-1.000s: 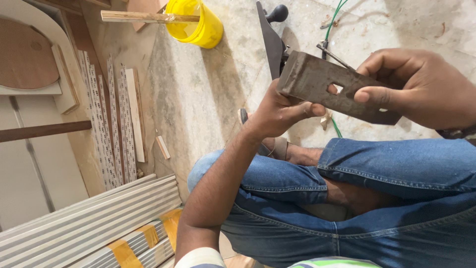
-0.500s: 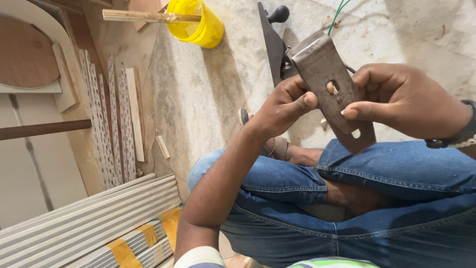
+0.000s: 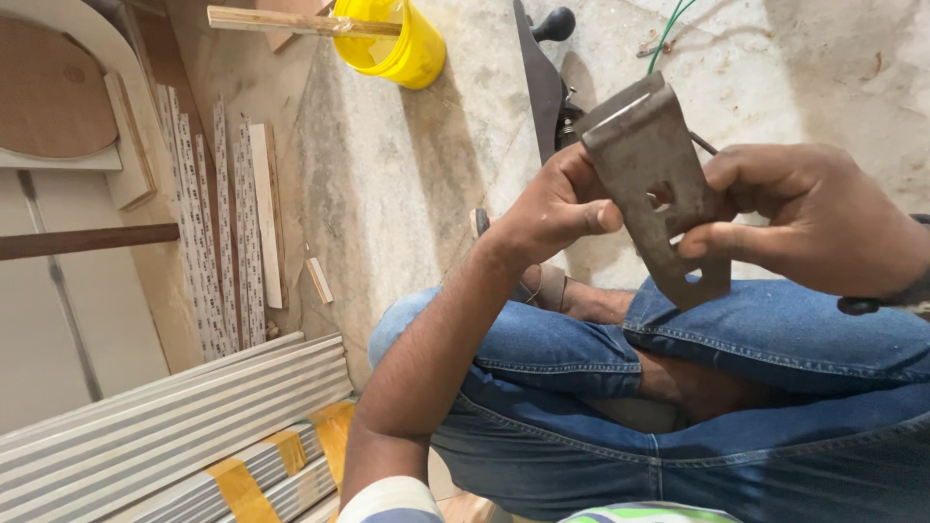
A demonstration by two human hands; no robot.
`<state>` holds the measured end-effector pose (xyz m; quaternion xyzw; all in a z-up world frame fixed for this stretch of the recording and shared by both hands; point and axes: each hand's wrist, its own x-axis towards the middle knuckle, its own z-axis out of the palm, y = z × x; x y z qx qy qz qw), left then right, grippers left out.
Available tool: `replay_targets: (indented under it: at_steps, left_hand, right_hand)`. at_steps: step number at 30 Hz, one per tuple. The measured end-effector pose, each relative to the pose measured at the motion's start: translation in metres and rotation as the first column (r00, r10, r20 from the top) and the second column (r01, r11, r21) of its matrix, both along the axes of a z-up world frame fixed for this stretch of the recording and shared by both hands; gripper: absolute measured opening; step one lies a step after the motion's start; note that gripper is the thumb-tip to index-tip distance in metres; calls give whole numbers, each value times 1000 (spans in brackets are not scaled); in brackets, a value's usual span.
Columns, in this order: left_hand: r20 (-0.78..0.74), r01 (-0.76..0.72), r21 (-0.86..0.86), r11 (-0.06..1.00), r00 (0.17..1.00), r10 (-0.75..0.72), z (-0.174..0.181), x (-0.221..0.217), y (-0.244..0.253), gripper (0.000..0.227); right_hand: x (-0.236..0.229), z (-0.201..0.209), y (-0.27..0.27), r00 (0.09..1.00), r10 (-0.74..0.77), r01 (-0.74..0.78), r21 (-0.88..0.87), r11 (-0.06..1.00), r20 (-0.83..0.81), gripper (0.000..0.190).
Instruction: The person disassembles a hand plane by removing the lever cap and blade, then handles a screwdriver to adjust screws on the plane body while another person assists.
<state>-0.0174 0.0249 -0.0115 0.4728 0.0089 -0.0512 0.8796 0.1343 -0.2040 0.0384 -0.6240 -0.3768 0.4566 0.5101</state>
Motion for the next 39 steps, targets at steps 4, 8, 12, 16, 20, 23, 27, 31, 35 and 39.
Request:
replay_targets:
  at_steps: [4, 8, 12, 16, 20, 23, 27, 31, 35, 39]
  left_hand:
    - [15, 17, 25, 1000, 1000, -18, 16, -1, 4, 81]
    - [50, -58, 14, 998, 997, 57, 14, 7, 3, 61]
    - [53, -133, 91, 987, 990, 129, 15, 8, 1, 34]
    - [12, -266, 198, 943, 963, 270, 15, 11, -10, 20]
    - [45, -310, 241, 920, 950, 308, 15, 9, -11, 12]
    - [117, -336, 320, 886, 942, 315, 16, 10, -14, 10]
    - [143, -352, 351, 868, 936, 322, 26, 7, -21, 30]
    - [180, -381, 407, 830, 924, 337, 34, 5, -24, 30]
    - [234, -395, 431, 811, 917, 322, 36, 5, -23, 35]
    - [220, -386, 414, 824, 921, 321, 38, 2, -25, 34]
  right_hand:
    - [2, -4, -1, 990, 63, -59, 33, 998, -123, 25]
    - [2, 3, 1, 999, -42, 42, 38, 998, 2, 21]
    - [6, 10, 3, 965, -128, 117, 61, 991, 230, 22]
    - [8, 11, 6, 931, -152, 128, 92, 987, 333, 21]
    - [8, 16, 8, 851, -163, 96, 157, 983, 499, 21]
    - [9, 18, 8, 671, -174, -8, 241, 970, 721, 21]
    - [21, 19, 0, 226, -186, -288, 248, 925, 956, 20]
    - [24, 16, -3, 96, -240, -397, 258, 881, 966, 22]
    - [25, 13, -4, 82, -282, -430, 289, 855, 956, 22]
    - [23, 12, -7, 43, -260, -439, 252, 863, 965, 21]
